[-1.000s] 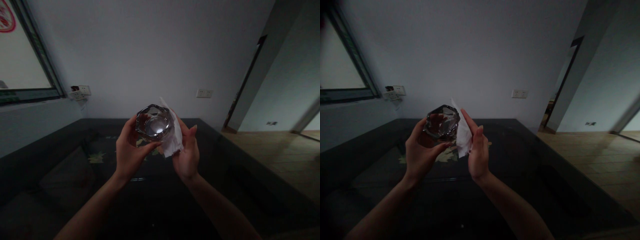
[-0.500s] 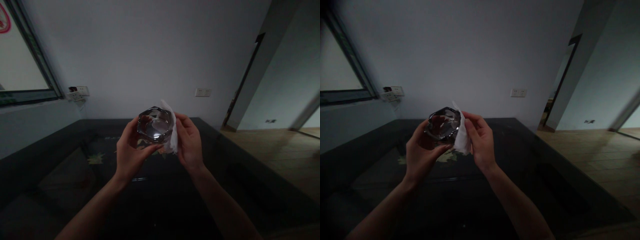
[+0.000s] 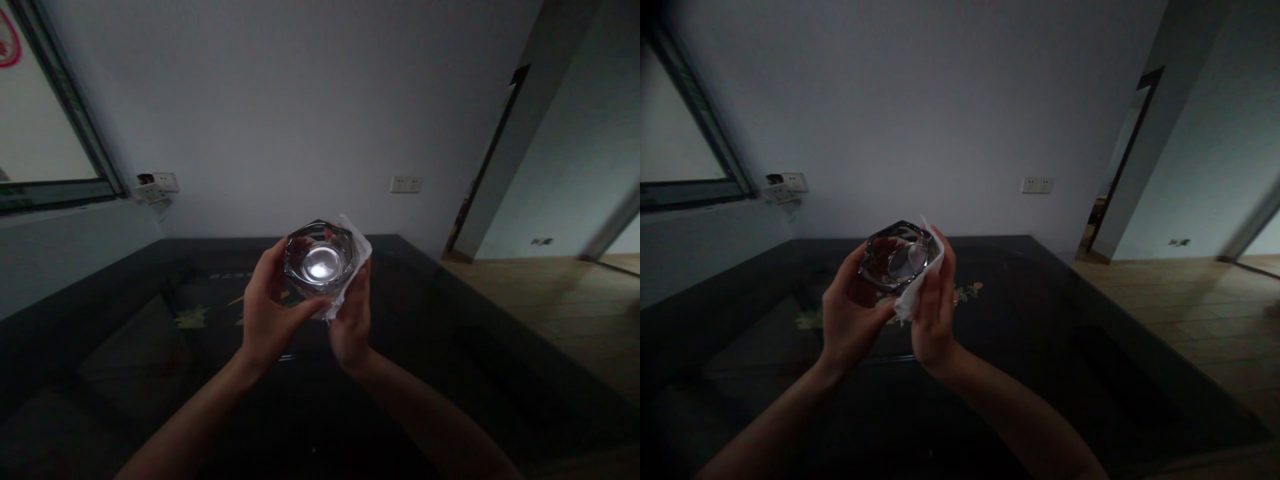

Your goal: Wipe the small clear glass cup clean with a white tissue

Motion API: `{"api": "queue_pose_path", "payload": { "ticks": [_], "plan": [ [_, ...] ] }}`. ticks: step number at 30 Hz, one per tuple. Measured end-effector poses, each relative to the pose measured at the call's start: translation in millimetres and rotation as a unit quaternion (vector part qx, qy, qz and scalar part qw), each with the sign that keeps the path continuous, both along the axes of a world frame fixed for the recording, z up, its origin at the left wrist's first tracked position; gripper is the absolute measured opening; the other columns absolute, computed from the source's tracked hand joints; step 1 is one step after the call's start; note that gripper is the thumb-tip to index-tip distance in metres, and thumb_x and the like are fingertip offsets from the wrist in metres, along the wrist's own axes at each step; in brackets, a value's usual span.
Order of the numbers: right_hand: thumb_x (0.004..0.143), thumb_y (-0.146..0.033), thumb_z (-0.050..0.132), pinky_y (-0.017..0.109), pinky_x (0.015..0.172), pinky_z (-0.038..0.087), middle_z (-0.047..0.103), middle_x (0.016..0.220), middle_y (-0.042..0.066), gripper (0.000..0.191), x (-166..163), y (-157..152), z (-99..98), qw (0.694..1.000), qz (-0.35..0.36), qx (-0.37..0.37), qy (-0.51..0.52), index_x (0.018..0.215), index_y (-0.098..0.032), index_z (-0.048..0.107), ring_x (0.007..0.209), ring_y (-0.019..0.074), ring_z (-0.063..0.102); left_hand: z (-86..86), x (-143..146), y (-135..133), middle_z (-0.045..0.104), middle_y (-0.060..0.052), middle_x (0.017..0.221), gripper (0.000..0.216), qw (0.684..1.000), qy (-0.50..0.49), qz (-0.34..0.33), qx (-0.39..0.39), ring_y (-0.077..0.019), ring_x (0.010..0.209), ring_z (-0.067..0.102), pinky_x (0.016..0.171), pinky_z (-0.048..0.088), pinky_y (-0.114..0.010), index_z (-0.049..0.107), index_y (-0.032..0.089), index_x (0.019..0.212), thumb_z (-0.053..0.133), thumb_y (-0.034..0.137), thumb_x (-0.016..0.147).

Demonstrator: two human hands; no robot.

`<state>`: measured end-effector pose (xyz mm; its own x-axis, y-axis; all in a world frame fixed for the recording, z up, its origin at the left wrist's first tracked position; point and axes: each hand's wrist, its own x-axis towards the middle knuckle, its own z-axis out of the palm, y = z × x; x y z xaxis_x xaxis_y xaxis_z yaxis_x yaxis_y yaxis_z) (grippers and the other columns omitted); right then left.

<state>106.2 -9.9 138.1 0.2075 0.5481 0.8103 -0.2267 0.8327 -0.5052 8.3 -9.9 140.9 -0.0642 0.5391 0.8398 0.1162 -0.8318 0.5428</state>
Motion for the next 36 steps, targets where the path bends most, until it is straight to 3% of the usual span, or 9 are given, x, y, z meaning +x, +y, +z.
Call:
{"api": "queue_pose_path", "payload": {
  "ticks": [3,8,12,17,20,23,32,36],
  "plan": [
    [0.095,-0.048,0.032,0.045,0.106,0.041,0.048,0.139,0.009,0.048,-2,-3,-1.9,1.000,-0.003,-0.005,-0.014,0.139,-0.029,0.033,0.126,0.0216,0.049,0.8,-1,1,0.057,-0.007,0.129,0.076,1.000,-0.013,0.010,0.019,-0.0248,0.121,0.055,0.104,0.046,-0.041,0.048,0.025,0.129,0.082,0.020,0.061],
    [0.093,-0.055,0.030,0.043,0.096,0.049,0.065,0.118,0.007,0.047,9,-1,5.4,0.996,0.039,-0.069,0.029,0.123,-0.027,0.054,0.111,0.0215,0.060,-0.3,2,0,0.057,-0.008,0.128,0.079,0.998,0.011,0.016,0.063,-0.0246,0.120,0.055,0.103,0.047,-0.040,0.047,0.024,0.130,0.083,0.021,0.060],
    [0.091,-0.056,0.034,0.045,0.097,0.049,0.069,0.107,0.005,0.047,23,2,17.5,0.994,0.027,-0.098,0.025,0.112,-0.025,0.063,0.110,0.0242,0.061,-2.2,5,-3,0.056,-0.009,0.128,0.081,0.996,0.038,-0.015,0.080,-0.0242,0.119,0.056,0.101,0.049,-0.038,0.045,0.024,0.132,0.083,0.018,0.061],
    [0.092,-0.057,0.029,0.049,0.102,0.045,0.060,0.125,0.005,0.051,22,1,19.8,0.998,0.047,-0.003,-0.039,0.126,-0.027,0.053,0.121,0.0254,0.054,0.3,4,-4,0.059,-0.009,0.126,0.076,0.997,0.029,-0.028,0.066,-0.0245,0.117,0.058,0.100,0.050,-0.040,0.047,0.024,0.130,0.082,0.020,0.062],
    [0.092,-0.054,0.038,0.049,0.109,0.037,0.044,0.143,0.006,0.052,15,-1,11.0,0.997,0.016,0.049,-0.060,0.138,-0.030,0.039,0.129,0.0260,0.045,2.3,3,-2,0.061,-0.009,0.125,0.071,0.999,0.006,-0.005,0.039,-0.0248,0.116,0.059,0.098,0.051,-0.040,0.049,0.023,0.127,0.081,0.022,0.064],
    [0.092,-0.051,0.041,0.052,0.112,0.030,0.037,0.147,0.007,0.056,12,-2,4.4,0.995,-0.019,0.050,-0.082,0.143,-0.030,0.029,0.135,0.0272,0.037,3.7,2,0,0.062,-0.008,0.124,0.068,0.999,-0.019,0.013,0.026,-0.0242,0.115,0.060,0.098,0.051,-0.038,0.050,0.022,0.125,0.081,0.020,0.064],
    [0.094,-0.041,0.040,0.053,0.114,0.025,0.034,0.151,0.005,0.051,19,-6,7.7,0.995,-0.017,0.038,-0.094,0.143,-0.031,0.029,0.138,0.0252,0.034,4.0,4,1,0.061,-0.007,0.126,0.071,0.999,-0.027,0.018,0.035,-0.0233,0.117,0.058,0.099,0.051,-0.037,0.050,0.022,0.125,0.080,0.014,0.061],
    [0.095,-0.042,0.036,0.050,0.112,0.032,0.040,0.147,0.004,0.048,16,-8,6.6,0.995,-0.028,0.047,-0.079,0.141,-0.031,0.034,0.134,0.0239,0.041,2.3,4,2,0.060,-0.007,0.126,0.074,0.999,-0.015,0.015,0.041,-0.0230,0.118,0.057,0.100,0.050,-0.038,0.048,0.023,0.127,0.081,0.015,0.062]
  ]
}}
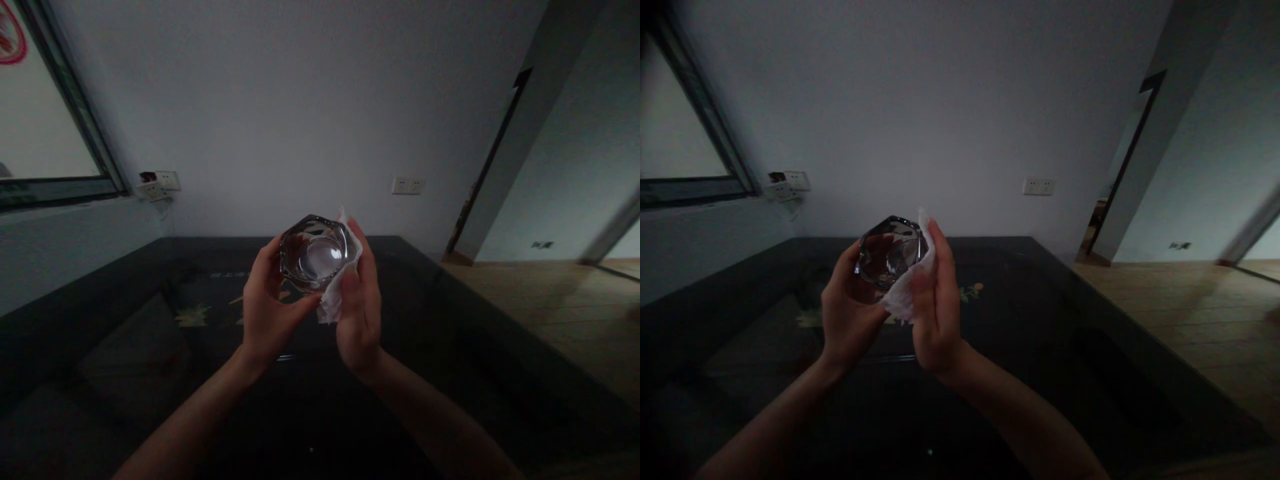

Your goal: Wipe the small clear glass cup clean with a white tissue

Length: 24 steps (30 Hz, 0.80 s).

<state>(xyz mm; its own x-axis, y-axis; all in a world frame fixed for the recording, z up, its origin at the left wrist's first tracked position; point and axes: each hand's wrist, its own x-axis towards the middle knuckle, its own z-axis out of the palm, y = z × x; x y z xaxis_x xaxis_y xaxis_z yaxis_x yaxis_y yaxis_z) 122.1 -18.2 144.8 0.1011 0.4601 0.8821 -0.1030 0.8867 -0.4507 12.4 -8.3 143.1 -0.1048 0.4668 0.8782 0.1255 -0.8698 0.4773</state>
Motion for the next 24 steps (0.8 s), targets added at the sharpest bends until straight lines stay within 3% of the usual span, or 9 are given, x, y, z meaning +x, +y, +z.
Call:
{"api": "queue_pose_path", "payload": {
  "ticks": [7,11,17,24],
  "plan": [
    [0.098,-0.041,0.021,0.041,0.099,0.047,0.065,0.119,0.003,0.045,7,4,14.4,0.996,0.042,-0.056,0.061,0.124,-0.029,0.056,0.116,0.0197,0.058,-2.1,5,-5,0.059,-0.008,0.125,0.079,0.998,0.045,-0.027,0.024,-0.0234,0.117,0.057,0.100,0.050,-0.038,0.047,0.024,0.130,0.084,0.027,0.061],
    [0.098,-0.043,0.022,0.046,0.102,0.044,0.059,0.128,0.005,0.045,6,4,14.2,0.996,0.033,-0.055,0.054,0.125,-0.027,0.055,0.120,0.0221,0.054,-2.3,4,-5,0.058,-0.008,0.126,0.078,0.998,0.059,-0.033,0.021,-0.0241,0.117,0.058,0.098,0.051,-0.038,0.047,0.024,0.130,0.084,0.025,0.061],
    [0.095,-0.042,0.036,0.046,0.104,0.042,0.045,0.142,0.007,0.046,-11,-2,-0.8,0.998,0.013,-0.028,0.054,0.139,-0.028,0.035,0.125,0.0231,0.048,-1.3,-2,0,0.057,-0.008,0.127,0.074,1.000,0.024,0.006,-0.015,-0.0246,0.119,0.056,0.101,0.048,-0.041,0.046,0.024,0.129,0.080,0.018,0.063],
    [0.096,-0.045,0.026,0.043,0.094,0.050,0.066,0.114,0.005,0.042,5,8,15.6,0.991,0.076,-0.093,0.065,0.112,-0.025,0.059,0.111,0.0219,0.060,-4.1,-2,-2,0.056,-0.009,0.127,0.080,0.996,0.079,0.025,0.023,-0.0256,0.118,0.055,0.100,0.048,-0.041,0.045,0.024,0.130,0.083,0.021,0.060]
  ]
}}
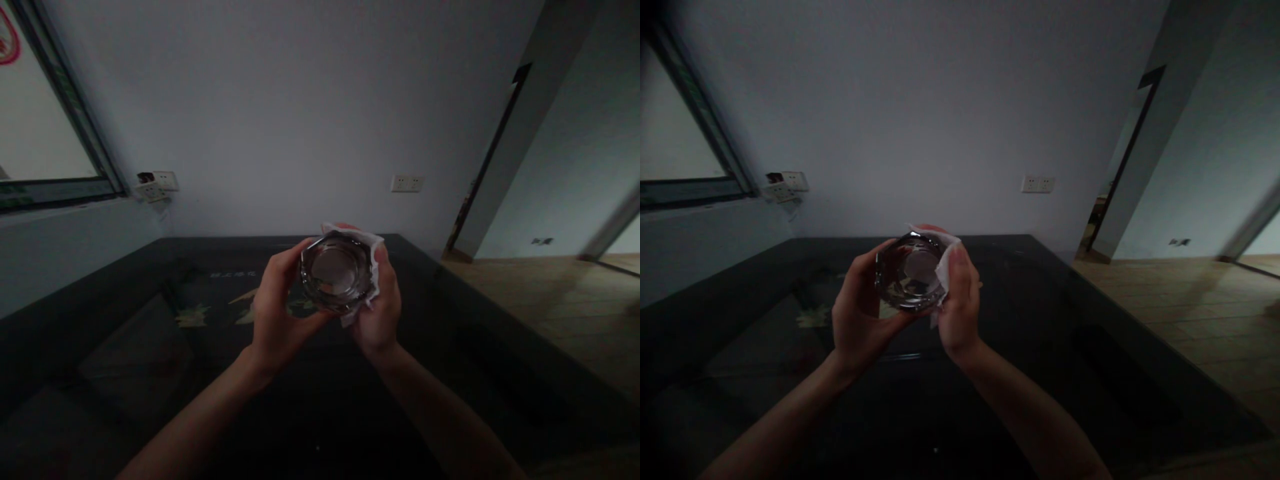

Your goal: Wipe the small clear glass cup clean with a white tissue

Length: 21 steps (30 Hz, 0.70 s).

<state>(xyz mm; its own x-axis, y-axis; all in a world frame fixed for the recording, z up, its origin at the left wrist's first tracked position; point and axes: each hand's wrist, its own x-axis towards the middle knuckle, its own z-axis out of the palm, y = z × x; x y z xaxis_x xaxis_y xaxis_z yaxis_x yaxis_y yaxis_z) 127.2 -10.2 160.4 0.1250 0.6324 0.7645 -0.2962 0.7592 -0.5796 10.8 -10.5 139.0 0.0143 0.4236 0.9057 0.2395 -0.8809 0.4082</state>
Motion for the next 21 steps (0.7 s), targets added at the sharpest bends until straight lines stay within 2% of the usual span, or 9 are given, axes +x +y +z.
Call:
{"api": "queue_pose_path", "payload": {
  "ticks": [2,4,7,10,12,15,17,19,21],
  "plan": [
    [0.096,-0.043,0.026,0.043,0.094,0.050,0.067,0.111,0.005,0.042,2,0,2.9,1.000,-0.002,0.005,0.004,0.107,-0.024,0.061,0.110,0.0223,0.061,-0.3,2,-1,0.056,-0.010,0.126,0.078,1.000,0.008,-0.011,-0.002,-0.0250,0.116,0.057,0.098,0.050,-0.040,0.045,0.023,0.130,0.083,0.022,0.061],
    [0.096,-0.040,0.028,0.043,0.096,0.049,0.065,0.116,0.004,0.038,-2,-3,0.5,0.999,-0.027,0.024,0.020,0.111,-0.026,0.059,0.113,0.0219,0.059,0.3,3,-1,0.058,-0.010,0.124,0.076,1.000,-0.003,-0.022,-0.009,-0.0246,0.114,0.058,0.097,0.051,-0.039,0.046,0.023,0.129,0.082,0.023,0.062],
    [0.096,-0.039,0.033,0.043,0.100,0.046,0.057,0.128,0.004,0.035,-15,-10,-9.7,0.997,-0.047,0.055,0.039,0.125,-0.030,0.050,0.119,0.0219,0.054,2.0,1,0,0.060,-0.009,0.124,0.073,0.999,-0.033,-0.025,-0.028,-0.0247,0.115,0.058,0.098,0.051,-0.040,0.047,0.023,0.127,0.081,0.023,0.063],
    [0.093,-0.042,0.039,0.046,0.104,0.042,0.045,0.141,0.006,0.045,-25,-15,-18.0,0.996,-0.055,0.061,0.027,0.136,-0.030,0.037,0.126,0.0241,0.048,3.4,-1,0,0.059,-0.008,0.125,0.072,0.997,-0.057,-0.018,-0.040,-0.0243,0.117,0.057,0.099,0.050,-0.040,0.047,0.024,0.127,0.080,0.021,0.064],
    [0.094,-0.044,0.037,0.045,0.103,0.043,0.046,0.141,0.007,0.046,-25,-13,-18.1,0.997,-0.046,0.058,0.008,0.138,-0.031,0.034,0.126,0.0237,0.048,3.9,-3,0,0.059,-0.007,0.126,0.073,0.998,-0.060,-0.014,-0.034,-0.0239,0.118,0.057,0.100,0.049,-0.039,0.047,0.024,0.127,0.081,0.020,0.062],
    [0.095,-0.047,0.028,0.041,0.096,0.049,0.059,0.126,0.005,0.041,-13,-5,-10.1,1.000,-0.010,0.021,-0.005,0.130,-0.030,0.044,0.117,0.0211,0.056,3.5,-3,0,0.059,-0.007,0.126,0.077,0.999,-0.039,-0.015,-0.016,-0.0237,0.118,0.056,0.100,0.049,-0.039,0.047,0.025,0.128,0.083,0.021,0.060],
    [0.094,-0.048,0.027,0.040,0.091,0.052,0.066,0.113,0.005,0.041,-4,0,-2.7,1.000,0.016,-0.012,0.000,0.114,-0.027,0.057,0.107,0.0211,0.062,2.9,-2,0,0.058,-0.008,0.127,0.078,1.000,-0.018,-0.015,-0.004,-0.0239,0.119,0.055,0.099,0.050,-0.039,0.046,0.025,0.129,0.083,0.022,0.060],
    [0.093,-0.049,0.028,0.042,0.088,0.053,0.069,0.103,0.005,0.042,2,2,2.6,0.999,0.041,-0.022,-0.006,0.104,-0.025,0.062,0.098,0.0215,0.065,2.7,-1,-1,0.057,-0.008,0.128,0.077,1.000,-0.004,-0.018,0.007,-0.0240,0.118,0.055,0.098,0.051,-0.039,0.046,0.024,0.129,0.083,0.023,0.061],
    [0.093,-0.049,0.030,0.043,0.090,0.053,0.068,0.105,0.005,0.041,1,0,3.0,0.999,0.035,-0.005,0.003,0.104,-0.025,0.061,0.100,0.0219,0.064,3.0,-1,-2,0.058,-0.008,0.127,0.076,1.000,-0.003,-0.025,0.005,-0.0240,0.117,0.056,0.097,0.052,-0.039,0.047,0.024,0.129,0.082,0.023,0.062]
  ]
}}
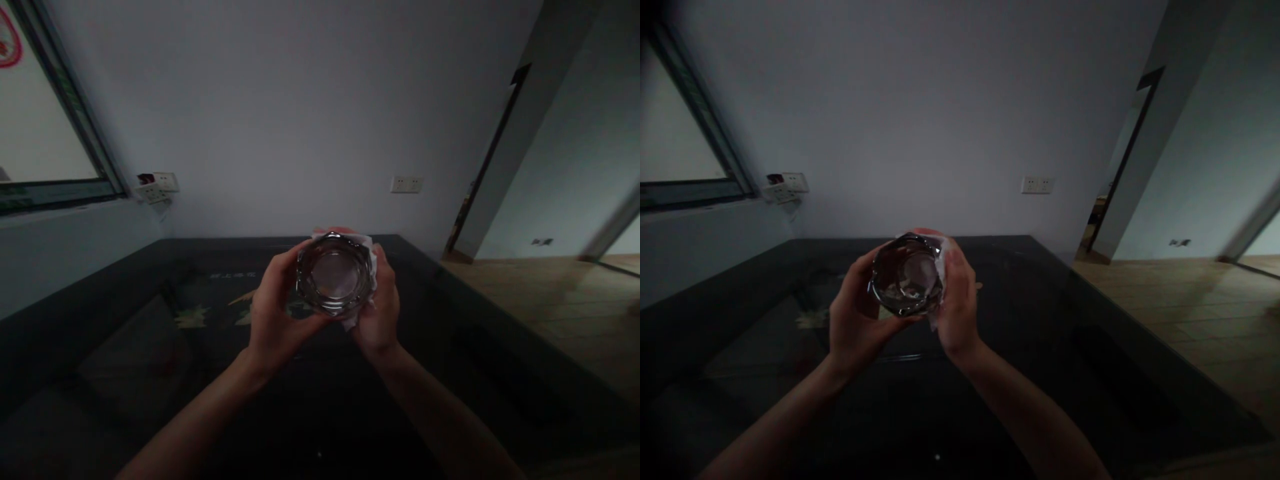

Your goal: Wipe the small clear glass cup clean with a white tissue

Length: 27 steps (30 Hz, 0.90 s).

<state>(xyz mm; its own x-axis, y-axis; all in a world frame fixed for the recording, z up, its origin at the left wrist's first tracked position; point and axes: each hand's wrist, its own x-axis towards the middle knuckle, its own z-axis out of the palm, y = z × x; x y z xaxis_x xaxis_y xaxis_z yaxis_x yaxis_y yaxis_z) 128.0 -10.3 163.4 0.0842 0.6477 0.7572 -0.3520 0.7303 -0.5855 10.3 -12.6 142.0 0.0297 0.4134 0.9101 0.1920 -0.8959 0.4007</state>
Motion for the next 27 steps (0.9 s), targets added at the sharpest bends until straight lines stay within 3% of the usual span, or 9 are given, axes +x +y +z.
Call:
{"api": "queue_pose_path", "payload": {
  "ticks": [4,7,9,13,17,21,24,27],
  "plan": [
    [0.092,-0.050,0.037,0.045,0.100,0.046,0.057,0.129,0.006,0.043,-15,-10,-13.0,0.994,-0.089,0.059,0.007,0.129,-0.029,0.045,0.120,0.0238,0.053,1.5,-1,-1,0.059,-0.008,0.126,0.074,0.999,-0.028,0.002,-0.039,-0.0257,0.117,0.057,0.097,0.051,-0.041,0.047,0.025,0.128,0.081,0.024,0.063],
    [0.092,-0.049,0.038,0.046,0.101,0.045,0.047,0.139,0.009,0.050,-24,-13,-22.0,0.993,-0.098,0.069,-0.007,0.138,-0.029,0.033,0.124,0.0243,0.050,2.4,-2,0,0.059,-0.008,0.126,0.073,0.998,-0.044,0.017,-0.045,-0.0257,0.118,0.057,0.099,0.050,-0.042,0.047,0.025,0.127,0.081,0.022,0.062],
    [0.093,-0.048,0.038,0.044,0.098,0.048,0.052,0.134,0.009,0.049,-22,-11,-21.6,0.996,-0.067,0.052,0.007,0.137,-0.027,0.035,0.120,0.0236,0.054,2.3,-2,1,0.059,-0.008,0.126,0.074,0.998,-0.039,0.018,-0.035,-0.0250,0.118,0.057,0.100,0.049,-0.041,0.047,0.024,0.127,0.082,0.021,0.062],
    [0.092,-0.046,0.038,0.041,0.090,0.053,0.066,0.115,0.006,0.037,-5,-2,-6.4,1.000,0.014,-0.006,0.027,0.118,-0.026,0.055,0.107,0.0221,0.062,-0.7,-2,4,0.058,-0.008,0.127,0.077,1.000,-0.011,0.017,0.002,-0.0249,0.117,0.057,0.100,0.049,-0.042,0.046,0.025,0.130,0.082,0.020,0.062],
    [0.093,-0.046,0.034,0.044,0.090,0.052,0.071,0.101,0.003,0.038,9,3,6.1,0.999,0.024,-0.029,-0.012,0.096,-0.024,0.065,0.103,0.0223,0.064,-3.3,-2,5,0.057,-0.010,0.129,0.077,0.999,0.030,0.043,0.010,-0.0268,0.116,0.056,0.100,0.048,-0.045,0.048,0.025,0.130,0.082,0.022,0.061],
    [0.094,-0.046,0.035,0.044,0.094,0.050,0.066,0.113,0.004,0.035,2,-2,-1.4,0.998,-0.051,0.033,-0.020,0.112,-0.027,0.058,0.109,0.0215,0.060,0.4,-2,4,0.058,-0.010,0.128,0.076,0.999,-0.002,0.016,-0.038,-0.0267,0.118,0.056,0.101,0.048,-0.044,0.048,0.023,0.129,0.082,0.025,0.061],
    [0.092,-0.049,0.040,0.046,0.102,0.044,0.054,0.132,0.007,0.044,-7,-9,-11.4,0.990,-0.111,0.074,-0.047,0.131,-0.028,0.043,0.120,0.0233,0.053,4.1,-3,3,0.060,-0.009,0.126,0.071,0.997,-0.035,-0.006,-0.075,-0.0261,0.118,0.057,0.101,0.048,-0.044,0.050,0.023,0.126,0.082,0.025,0.062],
    [0.091,-0.050,0.042,0.045,0.102,0.045,0.052,0.134,0.008,0.049,-10,-9,-14.8,0.991,-0.106,0.070,-0.044,0.135,-0.028,0.037,0.121,0.0233,0.052,4.3,-4,3,0.060,-0.009,0.126,0.071,0.996,-0.040,-0.007,-0.078,-0.0255,0.118,0.057,0.101,0.048,-0.043,0.050,0.023,0.125,0.082,0.024,0.062]
  ]
}}
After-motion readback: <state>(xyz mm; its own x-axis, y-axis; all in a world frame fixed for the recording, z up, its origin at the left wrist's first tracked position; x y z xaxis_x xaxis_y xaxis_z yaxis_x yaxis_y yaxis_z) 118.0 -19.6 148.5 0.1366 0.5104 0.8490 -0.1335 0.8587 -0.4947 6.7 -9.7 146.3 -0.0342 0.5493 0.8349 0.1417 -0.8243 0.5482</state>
